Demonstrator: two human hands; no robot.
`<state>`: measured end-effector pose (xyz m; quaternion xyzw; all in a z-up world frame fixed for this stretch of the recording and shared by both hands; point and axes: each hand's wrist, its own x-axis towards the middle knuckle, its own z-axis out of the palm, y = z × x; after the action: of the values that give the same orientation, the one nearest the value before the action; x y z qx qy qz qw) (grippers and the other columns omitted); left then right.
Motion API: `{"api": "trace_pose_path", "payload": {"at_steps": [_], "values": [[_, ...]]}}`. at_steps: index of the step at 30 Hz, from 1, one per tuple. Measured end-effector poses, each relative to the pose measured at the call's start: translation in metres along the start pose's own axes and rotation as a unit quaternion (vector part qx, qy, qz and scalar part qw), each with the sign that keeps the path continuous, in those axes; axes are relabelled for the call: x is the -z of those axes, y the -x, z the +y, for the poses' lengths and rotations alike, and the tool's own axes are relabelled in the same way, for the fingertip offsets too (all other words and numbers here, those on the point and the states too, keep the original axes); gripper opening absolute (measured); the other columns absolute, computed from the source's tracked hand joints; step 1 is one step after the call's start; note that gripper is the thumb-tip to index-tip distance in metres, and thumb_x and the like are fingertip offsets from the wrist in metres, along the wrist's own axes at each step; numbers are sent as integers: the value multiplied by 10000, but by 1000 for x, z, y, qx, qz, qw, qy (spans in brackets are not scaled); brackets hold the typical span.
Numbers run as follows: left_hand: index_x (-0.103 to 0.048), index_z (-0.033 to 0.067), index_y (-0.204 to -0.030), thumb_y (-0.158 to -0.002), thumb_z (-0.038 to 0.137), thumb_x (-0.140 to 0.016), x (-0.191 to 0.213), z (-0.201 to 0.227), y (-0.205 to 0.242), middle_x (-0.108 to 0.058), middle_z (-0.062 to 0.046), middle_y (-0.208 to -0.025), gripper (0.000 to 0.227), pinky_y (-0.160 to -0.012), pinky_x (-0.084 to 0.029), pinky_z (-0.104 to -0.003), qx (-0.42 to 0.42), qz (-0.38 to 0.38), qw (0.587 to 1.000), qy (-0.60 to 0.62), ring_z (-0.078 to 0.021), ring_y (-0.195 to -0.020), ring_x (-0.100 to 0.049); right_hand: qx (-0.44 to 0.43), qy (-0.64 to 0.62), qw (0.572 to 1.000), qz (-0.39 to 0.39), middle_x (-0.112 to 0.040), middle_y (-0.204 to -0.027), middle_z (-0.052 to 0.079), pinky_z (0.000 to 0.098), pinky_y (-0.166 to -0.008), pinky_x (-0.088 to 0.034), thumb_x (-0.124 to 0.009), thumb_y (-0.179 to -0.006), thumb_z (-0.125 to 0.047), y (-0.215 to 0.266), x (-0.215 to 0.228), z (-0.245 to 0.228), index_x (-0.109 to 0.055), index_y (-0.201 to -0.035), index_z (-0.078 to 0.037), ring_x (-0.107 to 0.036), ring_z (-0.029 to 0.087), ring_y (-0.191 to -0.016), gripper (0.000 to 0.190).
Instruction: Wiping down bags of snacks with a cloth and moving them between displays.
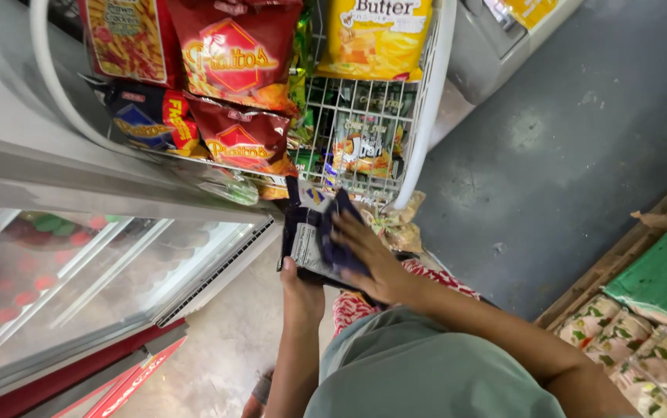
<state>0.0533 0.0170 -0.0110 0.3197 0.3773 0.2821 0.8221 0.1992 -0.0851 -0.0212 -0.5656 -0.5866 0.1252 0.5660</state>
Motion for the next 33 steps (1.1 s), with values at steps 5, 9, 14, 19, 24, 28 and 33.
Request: {"api": "trace_pose_path", "payload": {"at_steps": [5, 9, 14, 19, 24, 28, 33], "values": [[-484, 41, -1467, -961, 654, -399, 1, -18, 3, -612, -171, -1334, 799, -1016, -513, -407, 18, -14, 997, 67, -271, -1149, -612, 43, 73, 995, -43, -396, -1625, 181, 622, -1220, -147, -476, -1043, -451, -29, 2, -23, -447, -1550, -106, -279, 462, -1525, 613], [-497, -14, -1462, -856, 797, -385, 19, 3, -15, -627, -285, -1301, 1019, -1027, -499, -570, 27, 62, 995, 70, -421, -1118, -624, 102, 119, 984, -88, -452, -1611, 105, 565, -1245, -113, -353, -1047, -569, 17, 3, -4, -526, -1513, -181, -314, 376, -1533, 630], [-433, -32, -1513, -894, 734, -365, 16, -11, -4, -523, -325, -1438, 987, -1091, -426, -611, 1, 43, 997, 62, -465, -1274, -541, 7, 57, 998, -38, -375, -1632, 204, 607, -1196, -197, -539, -1011, -398, 9, 5, -7, -485, -1521, -98, -285, 479, -1510, 594], [-478, -59, -1470, -975, 650, -356, 15, -44, 11, -532, -350, -1426, 874, -1118, -426, -572, -6, -2, 1000, 9, -451, -1298, -542, 61, 71, 994, -52, -442, -1605, 164, 585, -1221, -167, -515, -1021, -454, -35, 1, -7, -511, -1511, -137, -343, 432, -1507, 584], [-494, -13, -1475, -854, 736, -441, 29, -26, -3, -574, -351, -1364, 974, -1044, -457, -629, 16, 122, 989, 86, -497, -1181, -598, 59, 18, 998, -26, -488, -1531, 241, 646, -1187, -206, -567, -1017, -410, -50, -10, -30, -535, -1459, -70, -376, 521, -1450, 558], [-533, -1, -1406, -757, 893, -456, 35, 38, -2, -672, -290, -1172, 1107, -733, -583, -519, 8, 161, 983, 84, -429, -899, -691, 115, 53, 985, -116, -472, -1596, 113, 565, -1237, -138, -372, -1063, -548, 1, -19, -15, -556, -1471, -159, -337, 384, -1522, 593], [-326, -63, -1563, -856, 772, -429, 10, 24, 16, -335, -345, -1579, 1099, -1184, -284, -616, 24, 101, 986, 134, -501, -1427, -365, -35, 4, 999, -14, -413, -1610, 182, 573, -1183, -294, -512, -1055, -250, -38, -16, -11, -482, -1514, -49, -353, 464, -1480, 502]]}}
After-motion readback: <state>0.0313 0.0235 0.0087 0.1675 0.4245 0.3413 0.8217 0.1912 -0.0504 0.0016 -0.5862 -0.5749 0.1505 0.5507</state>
